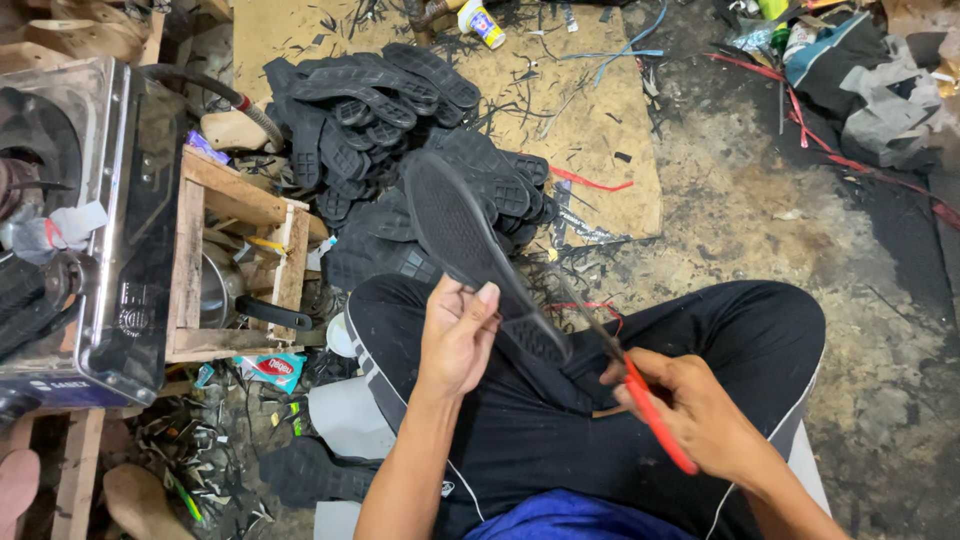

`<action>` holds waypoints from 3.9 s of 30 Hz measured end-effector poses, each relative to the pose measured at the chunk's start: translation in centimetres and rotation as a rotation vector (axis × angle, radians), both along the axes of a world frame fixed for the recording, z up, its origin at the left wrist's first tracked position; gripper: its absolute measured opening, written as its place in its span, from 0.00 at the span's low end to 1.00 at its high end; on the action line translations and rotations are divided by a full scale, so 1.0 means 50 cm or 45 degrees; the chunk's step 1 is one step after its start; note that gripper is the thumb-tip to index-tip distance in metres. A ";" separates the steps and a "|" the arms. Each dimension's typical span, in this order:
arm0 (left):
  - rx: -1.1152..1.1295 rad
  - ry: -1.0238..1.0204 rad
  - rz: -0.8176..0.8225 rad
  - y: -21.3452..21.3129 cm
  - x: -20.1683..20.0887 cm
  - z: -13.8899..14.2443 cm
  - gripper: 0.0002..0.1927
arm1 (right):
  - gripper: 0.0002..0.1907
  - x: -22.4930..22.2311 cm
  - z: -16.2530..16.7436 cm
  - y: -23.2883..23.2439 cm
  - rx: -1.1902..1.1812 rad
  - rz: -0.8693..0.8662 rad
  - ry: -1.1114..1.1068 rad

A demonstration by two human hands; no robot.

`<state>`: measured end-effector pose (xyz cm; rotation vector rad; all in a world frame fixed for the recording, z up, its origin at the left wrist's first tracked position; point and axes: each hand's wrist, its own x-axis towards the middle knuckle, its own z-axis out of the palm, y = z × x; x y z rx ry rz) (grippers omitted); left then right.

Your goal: The person sits on the floor and uses red-handled scissors to trim the edges of a rubber sandal sole, rotating the sole to cut around its perimeter. After finishing, the person sets the trimmed sole aside and reaches for another sole from the pile.

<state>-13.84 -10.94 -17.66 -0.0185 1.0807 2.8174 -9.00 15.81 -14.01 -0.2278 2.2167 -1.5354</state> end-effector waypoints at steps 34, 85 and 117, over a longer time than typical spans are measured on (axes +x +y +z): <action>-0.047 0.089 -0.090 0.051 0.060 -0.009 0.25 | 0.25 -0.001 0.040 -0.040 0.626 -0.116 0.798; -0.103 0.145 0.026 0.015 0.047 0.017 0.24 | 0.35 -0.008 0.082 -0.053 0.654 -0.075 0.597; -0.181 0.150 0.174 0.011 0.044 -0.006 0.11 | 0.31 0.001 0.096 -0.070 0.581 -0.125 0.734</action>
